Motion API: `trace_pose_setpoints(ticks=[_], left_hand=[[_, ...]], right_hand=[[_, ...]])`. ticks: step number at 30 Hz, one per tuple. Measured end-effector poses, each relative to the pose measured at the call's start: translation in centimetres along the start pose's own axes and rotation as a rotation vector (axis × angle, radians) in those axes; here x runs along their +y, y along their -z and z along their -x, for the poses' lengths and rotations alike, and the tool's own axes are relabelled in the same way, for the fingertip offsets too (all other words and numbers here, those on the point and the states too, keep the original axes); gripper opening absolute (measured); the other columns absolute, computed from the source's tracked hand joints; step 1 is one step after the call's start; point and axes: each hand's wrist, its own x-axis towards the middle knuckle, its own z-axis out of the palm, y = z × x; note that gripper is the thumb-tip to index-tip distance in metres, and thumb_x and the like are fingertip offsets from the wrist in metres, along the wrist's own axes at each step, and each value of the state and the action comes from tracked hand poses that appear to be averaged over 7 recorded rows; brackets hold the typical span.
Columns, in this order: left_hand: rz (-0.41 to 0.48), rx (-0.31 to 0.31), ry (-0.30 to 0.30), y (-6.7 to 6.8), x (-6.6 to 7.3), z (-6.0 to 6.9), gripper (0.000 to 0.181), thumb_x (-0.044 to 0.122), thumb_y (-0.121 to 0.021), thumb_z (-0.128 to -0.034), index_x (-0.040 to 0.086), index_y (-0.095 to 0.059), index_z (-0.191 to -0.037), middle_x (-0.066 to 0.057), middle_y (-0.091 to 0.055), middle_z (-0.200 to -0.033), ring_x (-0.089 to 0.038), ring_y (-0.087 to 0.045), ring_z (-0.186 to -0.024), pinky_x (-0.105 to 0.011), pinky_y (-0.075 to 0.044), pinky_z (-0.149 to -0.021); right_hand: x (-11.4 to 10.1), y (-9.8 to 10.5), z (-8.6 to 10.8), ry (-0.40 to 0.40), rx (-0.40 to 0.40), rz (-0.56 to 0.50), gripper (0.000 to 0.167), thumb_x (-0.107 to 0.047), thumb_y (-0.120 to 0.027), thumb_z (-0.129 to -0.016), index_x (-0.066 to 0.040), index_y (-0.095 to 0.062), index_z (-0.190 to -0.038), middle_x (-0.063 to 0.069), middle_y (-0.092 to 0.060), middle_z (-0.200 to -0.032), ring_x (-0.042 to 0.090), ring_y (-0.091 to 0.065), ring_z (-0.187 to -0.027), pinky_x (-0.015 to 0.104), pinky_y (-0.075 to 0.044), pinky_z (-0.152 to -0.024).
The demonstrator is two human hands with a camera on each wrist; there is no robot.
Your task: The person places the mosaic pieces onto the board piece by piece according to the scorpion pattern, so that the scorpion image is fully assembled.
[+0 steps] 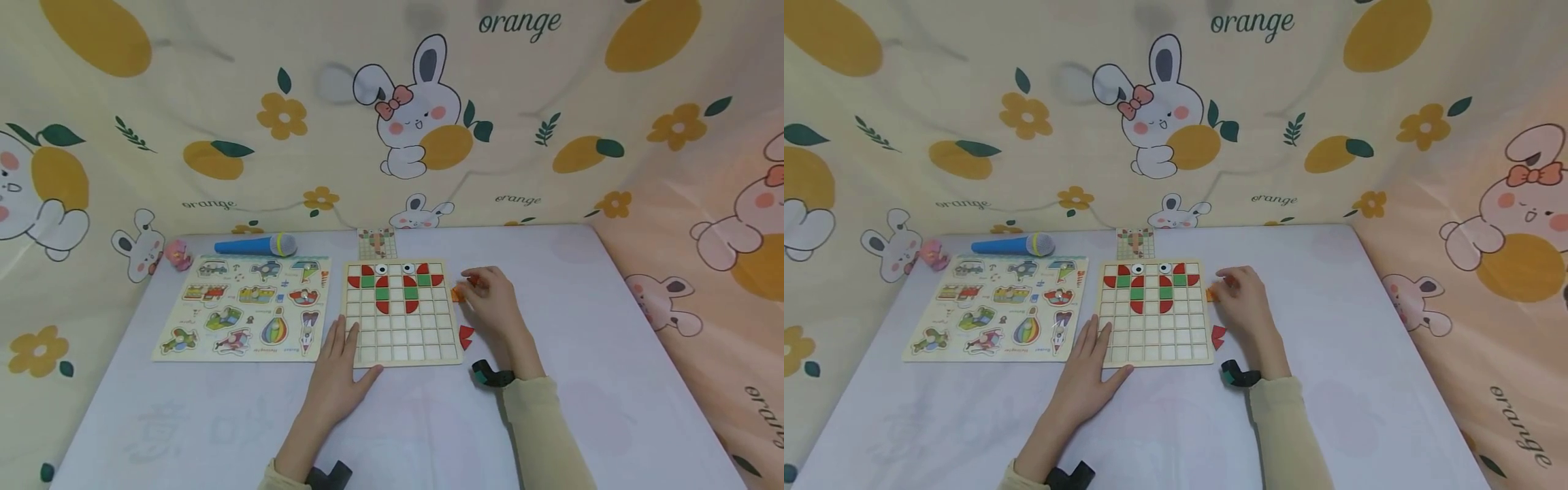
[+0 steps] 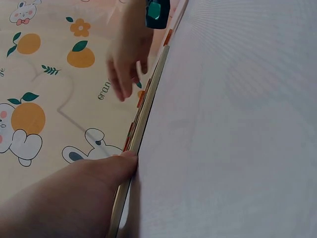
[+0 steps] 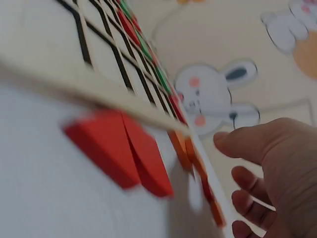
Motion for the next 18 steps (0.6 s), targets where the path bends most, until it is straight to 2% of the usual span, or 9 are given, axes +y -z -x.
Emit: trace_pose_setpoints(ticks=[4,8,11,18], left_hand=[[0.004,0.000,0.000,0.0,0.0,0.0,0.095,0.048,-0.079,-0.0928,0.000,-0.038,-0.163,-0.021,-0.015,-0.176,-0.040,-0.012,-0.164,-0.061,-0.028,-0.126],[0.004,0.000,0.003,0.1,0.0,0.1,0.095,0.048,-0.079,-0.0928,0.000,-0.037,-0.163,-0.021,-0.014,-0.176,-0.039,-0.012,-0.164,-0.061,-0.027,-0.126],[0.001,0.004,0.001,0.1,0.0,0.0,0.095,0.048,-0.079,-0.0926,0.000,-0.037,-0.163,-0.022,-0.015,-0.176,-0.040,-0.012,-0.164,-0.061,-0.028,-0.126],[0.010,-0.004,0.002,0.1,0.1,0.0,0.095,0.047,-0.079,-0.0926,0.000,-0.037,-0.163,-0.022,-0.015,-0.176,-0.040,-0.011,-0.164,-0.062,-0.027,-0.126]], right_hand=[[1.2,0.5,0.0,-0.055,-0.031,0.018,0.035,-0.022,-0.073,-0.102,-0.004,-0.071,-0.131,0.018,-0.062,-0.133,0.036,-0.057,-0.123,0.054,-0.052,-0.106],[1.5,0.3,0.0,-0.056,-0.097,0.033,0.033,-0.026,-0.070,-0.102,-0.008,-0.074,-0.130,0.016,-0.061,-0.133,0.035,-0.054,-0.124,0.056,-0.049,-0.107],[1.9,0.4,0.0,-0.033,-0.140,0.049,0.033,-0.026,-0.068,-0.101,-0.011,-0.075,-0.130,0.015,-0.059,-0.134,0.034,-0.051,-0.128,0.057,-0.048,-0.109],[2.9,1.3,0.4,0.054,-0.209,0.049,0.038,-0.024,-0.075,-0.097,-0.009,-0.073,-0.133,0.015,-0.058,-0.138,0.035,-0.050,-0.132,0.059,-0.047,-0.112]])
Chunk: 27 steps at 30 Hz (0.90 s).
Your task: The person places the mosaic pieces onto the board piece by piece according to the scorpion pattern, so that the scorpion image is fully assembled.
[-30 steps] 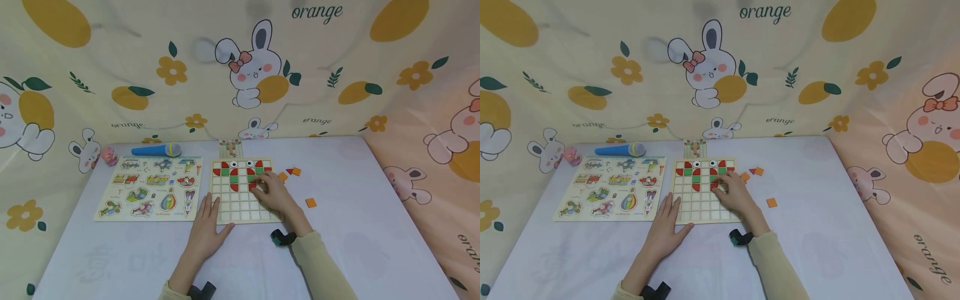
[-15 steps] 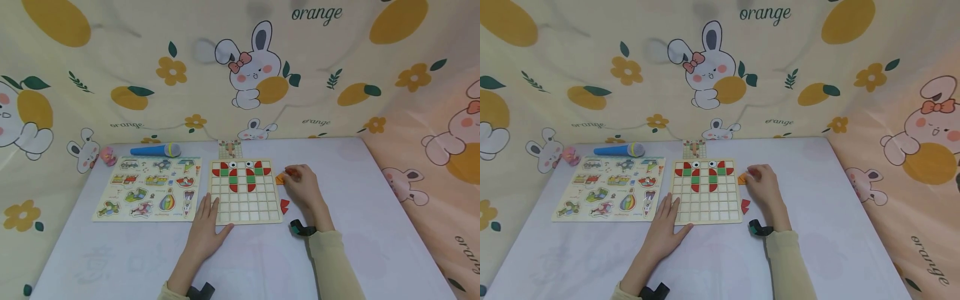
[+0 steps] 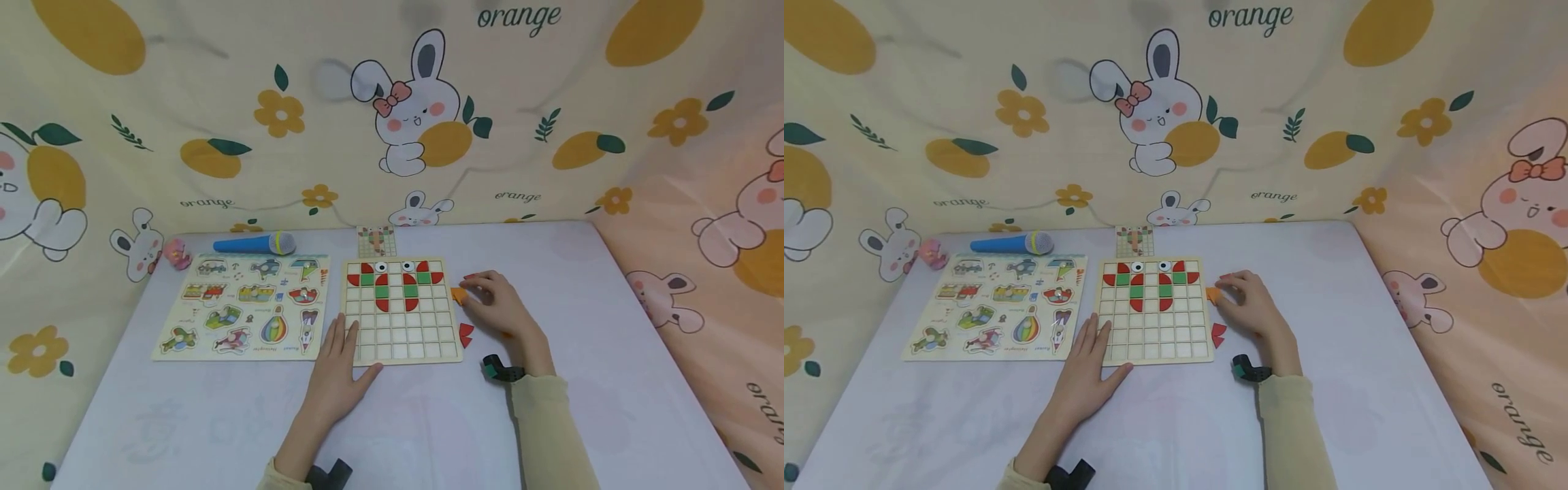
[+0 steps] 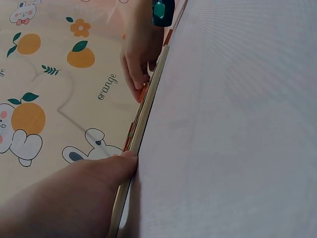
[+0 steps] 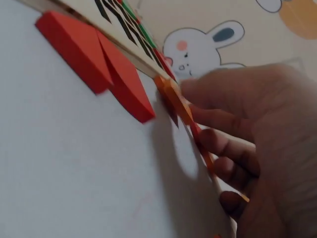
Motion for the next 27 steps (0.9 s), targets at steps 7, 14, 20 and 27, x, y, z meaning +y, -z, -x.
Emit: trace_pose_setpoints(ticks=[7,14,20,27], left_hand=[[0.004,0.001,-0.002,0.10,-0.01,0.00,0.094,0.046,-0.079,-0.0925,0.000,-0.037,-0.163,-0.022,-0.015,-0.176,-0.040,-0.012,-0.164,-0.063,-0.027,-0.125],[0.003,0.007,-0.009,-0.01,0.04,-0.05,0.093,0.046,-0.079,-0.0928,0.000,-0.038,-0.163,-0.022,-0.016,-0.176,-0.041,-0.013,-0.163,-0.062,-0.029,-0.125],[-0.006,0.013,-0.015,-0.05,0.04,-0.04,0.093,0.047,-0.079,-0.0925,-0.001,-0.039,-0.162,-0.023,-0.017,-0.175,-0.041,-0.015,-0.163,-0.062,-0.030,-0.124],[-0.005,0.017,-0.015,-0.07,-0.01,0.00,0.093,0.046,-0.079,-0.0927,-0.001,-0.039,-0.162,-0.023,-0.017,-0.175,-0.041,-0.015,-0.163,-0.062,-0.029,-0.125]], right_hand=[[0.19,0.14,0.00,0.078,-0.007,0.069,0.033,-0.021,-0.082,-0.095,-0.007,-0.076,-0.125,0.018,-0.060,-0.131,0.037,-0.052,-0.124,0.057,-0.048,-0.107],[0.25,-0.19,-0.09,0.071,0.030,0.099,0.034,-0.020,-0.081,-0.096,-0.010,-0.076,-0.128,0.016,-0.062,-0.127,0.034,-0.055,-0.117,0.054,-0.052,-0.101],[-0.08,-0.38,-0.07,0.032,0.037,0.103,0.042,-0.028,-0.084,-0.094,-0.011,-0.075,-0.131,0.014,-0.063,-0.130,0.032,-0.054,-0.120,0.052,-0.053,-0.102],[0.00,-0.36,0.04,0.049,0.017,0.116,0.044,-0.028,-0.088,-0.090,-0.012,-0.077,-0.130,0.018,-0.059,-0.132,0.036,-0.051,-0.125,0.059,-0.049,-0.107]])
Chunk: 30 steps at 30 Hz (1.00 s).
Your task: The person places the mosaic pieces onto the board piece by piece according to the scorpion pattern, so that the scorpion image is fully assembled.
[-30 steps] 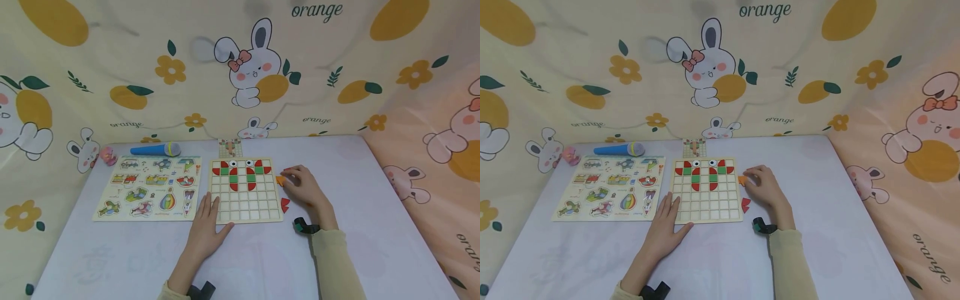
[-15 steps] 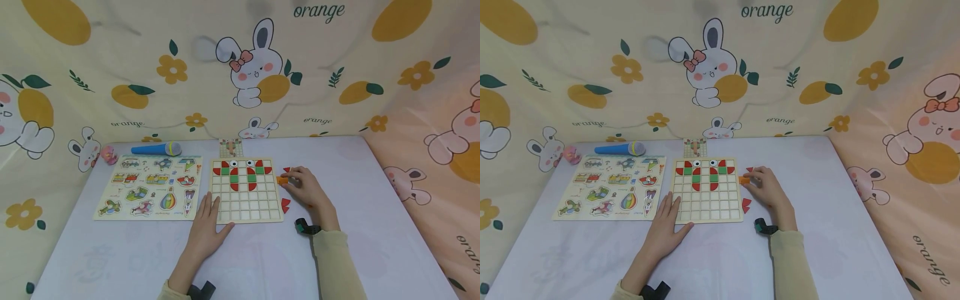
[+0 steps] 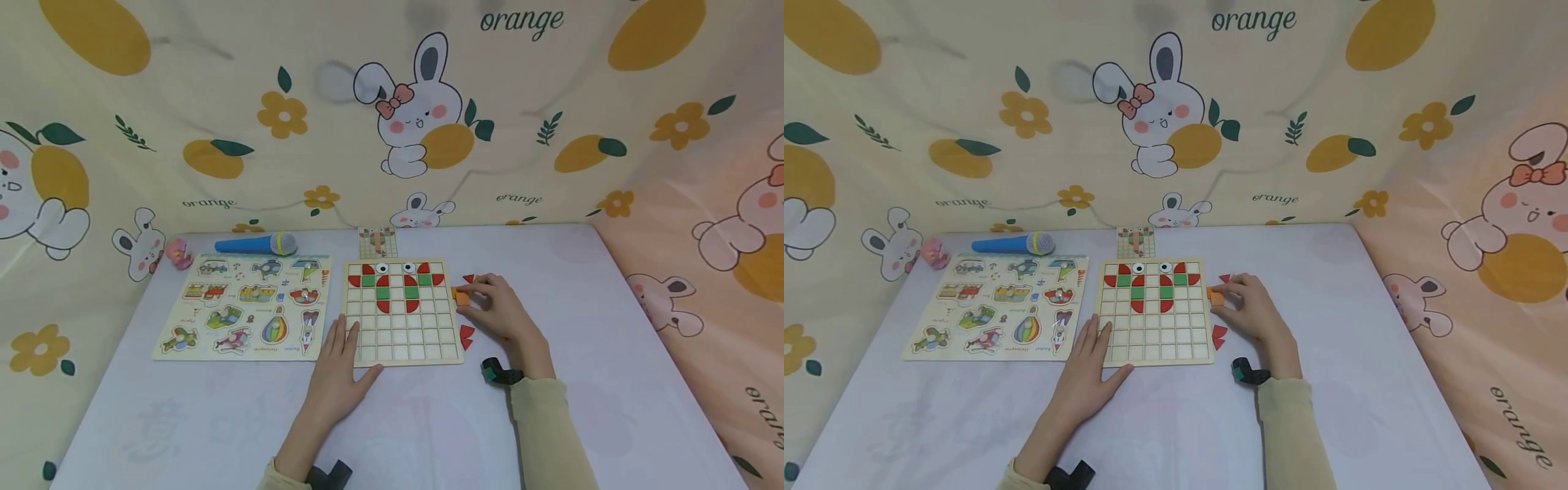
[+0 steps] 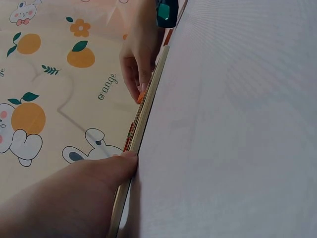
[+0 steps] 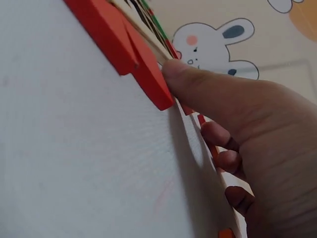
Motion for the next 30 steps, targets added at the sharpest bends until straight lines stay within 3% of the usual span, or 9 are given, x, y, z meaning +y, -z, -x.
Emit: trace_pose_setpoints(ticks=[8,13,18,24,30], left_hand=[[0.003,0.001,-0.001,0.0,-0.2,0.0,0.090,0.043,-0.078,-0.0942,-0.002,-0.039,-0.162,-0.024,-0.018,-0.175,-0.043,-0.015,-0.163,-0.061,-0.028,-0.126],[0.015,0.006,-0.004,0.0,-0.1,0.0,0.090,0.043,-0.079,-0.0937,-0.002,-0.039,-0.161,-0.024,-0.018,-0.175,-0.043,-0.015,-0.162,-0.062,-0.029,-0.125],[0.007,0.003,-0.006,-0.1,-0.2,0.0,0.092,0.045,-0.079,-0.0934,-0.002,-0.039,-0.161,-0.023,-0.017,-0.175,-0.043,-0.015,-0.162,-0.062,-0.029,-0.125],[0.006,-0.004,-0.004,-0.1,-0.3,0.0,0.092,0.046,-0.078,-0.0945,-0.001,-0.038,-0.163,-0.022,-0.015,-0.176,-0.042,-0.013,-0.163,-0.062,-0.028,-0.126],[0.005,-0.010,-0.009,-0.1,-0.2,0.0,0.092,0.047,-0.077,-0.0950,-0.001,-0.037,-0.163,-0.022,-0.015,-0.176,-0.042,-0.013,-0.163,-0.062,-0.028,-0.125]], right_hand=[[0.0,0.0,-0.3,0.033,0.002,0.020,0.038,-0.024,-0.082,-0.096,-0.007,-0.076,-0.130,0.018,-0.062,-0.129,0.035,-0.054,-0.120,0.056,-0.052,-0.103],[-0.6,0.1,-0.3,0.025,0.047,0.020,0.041,-0.027,-0.080,-0.097,-0.004,-0.074,-0.131,0.015,-0.064,-0.129,0.033,-0.056,-0.120,0.054,-0.053,-0.103],[-3.5,-0.5,-1.0,0.058,0.110,-0.046,0.035,-0.022,-0.081,-0.097,-0.005,-0.075,-0.127,0.014,-0.067,-0.126,0.034,-0.058,-0.120,0.056,-0.052,-0.104],[-7.7,-2.3,-3.3,0.104,0.033,-0.074,0.036,-0.025,-0.079,-0.098,-0.005,-0.076,-0.128,0.014,-0.068,-0.127,0.034,-0.060,-0.120,0.052,-0.055,-0.102],[-9.0,-4.0,-6.1,0.131,0.000,0.020,0.039,-0.034,-0.078,-0.098,-0.006,-0.077,-0.125,0.012,-0.072,-0.126,0.034,-0.063,-0.121,0.054,-0.049,-0.109]])
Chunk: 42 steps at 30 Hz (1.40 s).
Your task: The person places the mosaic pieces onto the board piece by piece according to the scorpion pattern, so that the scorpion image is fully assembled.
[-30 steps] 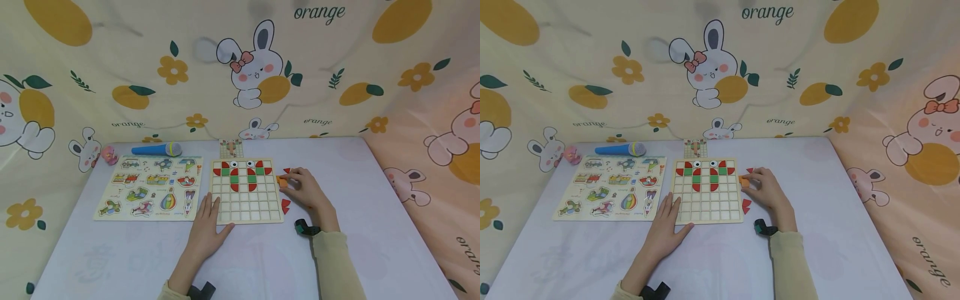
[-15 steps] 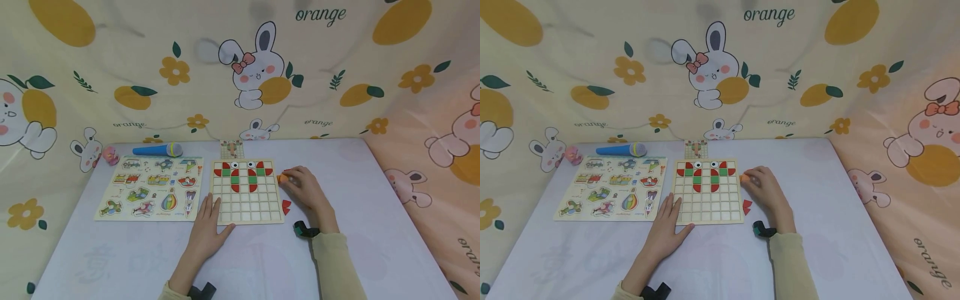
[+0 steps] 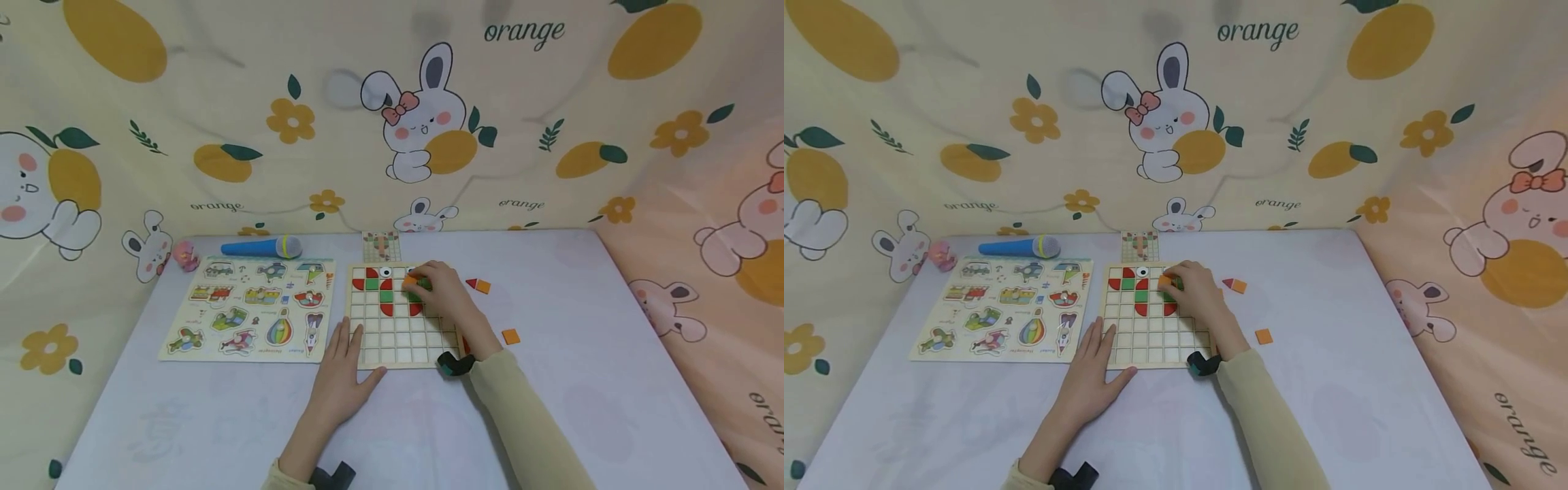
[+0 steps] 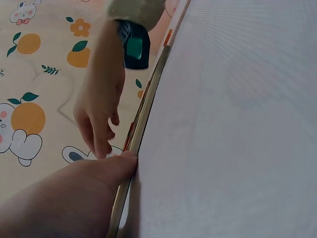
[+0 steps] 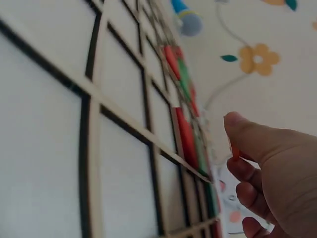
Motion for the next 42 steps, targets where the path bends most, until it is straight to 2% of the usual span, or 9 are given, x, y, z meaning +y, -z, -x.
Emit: trace_pose_setpoints(ticks=[3,6,10,13,16,20,27,35,42], left_hand=[[-0.007,-0.007,0.007,-0.1,0.0,0.0,0.093,0.048,-0.077,-0.0947,0.000,-0.037,-0.163,-0.021,-0.014,-0.176,-0.041,-0.013,-0.163,-0.062,-0.028,-0.126],[-0.015,-0.010,0.008,-0.2,0.0,0.1,0.093,0.048,-0.077,-0.0945,0.000,-0.036,-0.163,-0.021,-0.015,-0.176,-0.041,-0.013,-0.163,-0.061,-0.028,-0.126],[-0.019,-0.007,0.003,-0.2,0.0,0.1,0.092,0.048,-0.077,-0.0946,0.000,-0.038,-0.163,-0.022,-0.016,-0.176,-0.041,-0.015,-0.163,-0.061,-0.029,-0.126],[-0.016,-0.010,0.006,-0.2,0.1,0.1,0.092,0.048,-0.076,-0.0949,0.000,-0.037,-0.163,-0.021,-0.016,-0.176,-0.041,-0.014,-0.163,-0.060,-0.028,-0.126],[-0.014,-0.008,0.007,-0.2,0.2,0.1,0.092,0.048,-0.077,-0.0946,0.000,-0.037,-0.163,-0.022,-0.016,-0.176,-0.041,-0.014,-0.163,-0.061,-0.029,-0.125],[-0.007,-0.016,0.007,-0.4,0.3,0.2,0.093,0.048,-0.076,-0.0946,0.000,-0.037,-0.163,-0.021,-0.015,-0.176,-0.041,-0.014,-0.163,-0.062,-0.029,-0.125],[-0.012,-0.002,-0.006,-0.4,0.3,0.3,0.093,0.046,-0.078,-0.0936,-0.001,-0.038,-0.162,-0.023,-0.016,-0.176,-0.042,-0.016,-0.162,-0.063,-0.030,-0.124],[-0.012,0.008,0.002,0.0,0.2,0.2,0.092,0.044,-0.078,-0.0939,-0.001,-0.038,-0.162,-0.023,-0.016,-0.176,-0.042,-0.015,-0.163,-0.063,-0.029,-0.125],[0.003,0.013,0.001,0.2,0.4,0.1,0.091,0.043,-0.078,-0.0938,-0.003,-0.039,-0.161,-0.024,-0.018,-0.175,-0.044,-0.016,-0.162,-0.064,-0.029,-0.124]], right_hand=[[0.2,-0.9,-0.8,0.023,-0.024,0.034,0.039,-0.035,-0.078,-0.098,-0.006,-0.077,-0.124,0.012,-0.074,-0.122,0.033,-0.065,-0.117,0.052,-0.051,-0.105],[0.4,-1.6,-1.2,0.041,-0.046,0.044,0.036,-0.034,-0.078,-0.099,-0.007,-0.078,-0.122,0.012,-0.072,-0.116,0.029,-0.065,-0.106,0.046,-0.054,-0.095],[0.3,-2.1,-1.5,0.022,-0.047,0.033,0.033,-0.035,-0.078,-0.099,-0.011,-0.079,-0.121,0.009,-0.067,-0.108,0.023,-0.059,-0.092,0.038,-0.053,-0.080],[0.1,-2.1,-1.6,0.007,-0.038,0.033,0.031,-0.035,-0.079,-0.098,-0.013,-0.080,-0.120,0.009,-0.065,-0.106,0.022,-0.058,-0.089,0.036,-0.051,-0.077],[0.0,-1.9,-1.6,0.009,-0.042,0.033,0.032,-0.034,-0.079,-0.098,-0.013,-0.080,-0.122,0.010,-0.066,-0.108,0.023,-0.059,-0.090,0.038,-0.053,-0.079],[0.5,-1.2,-0.8,-0.002,-0.026,-0.030,0.036,-0.031,-0.078,-0.099,-0.009,-0.076,-0.128,0.013,-0.067,-0.114,0.027,-0.062,-0.098,0.043,-0.055,-0.085],[3.2,1.8,2.5,-0.140,0.035,-0.131,0.035,-0.028,-0.074,-0.102,-0.006,-0.073,-0.129,0.014,-0.065,-0.124,0.032,-0.061,-0.107,0.050,-0.055,-0.093],[6.5,4.1,5.8,-0.188,0.006,-0.075,0.035,-0.018,-0.074,-0.100,-0.004,-0.072,-0.131,0.016,-0.066,-0.125,0.032,-0.060,-0.112,0.050,-0.053,-0.100],[7.2,4.2,6.2,-0.175,-0.024,-0.016,0.036,-0.016,-0.071,-0.100,-0.005,-0.071,-0.135,0.020,-0.065,-0.129,0.035,-0.059,-0.112,0.053,-0.053,-0.100]])
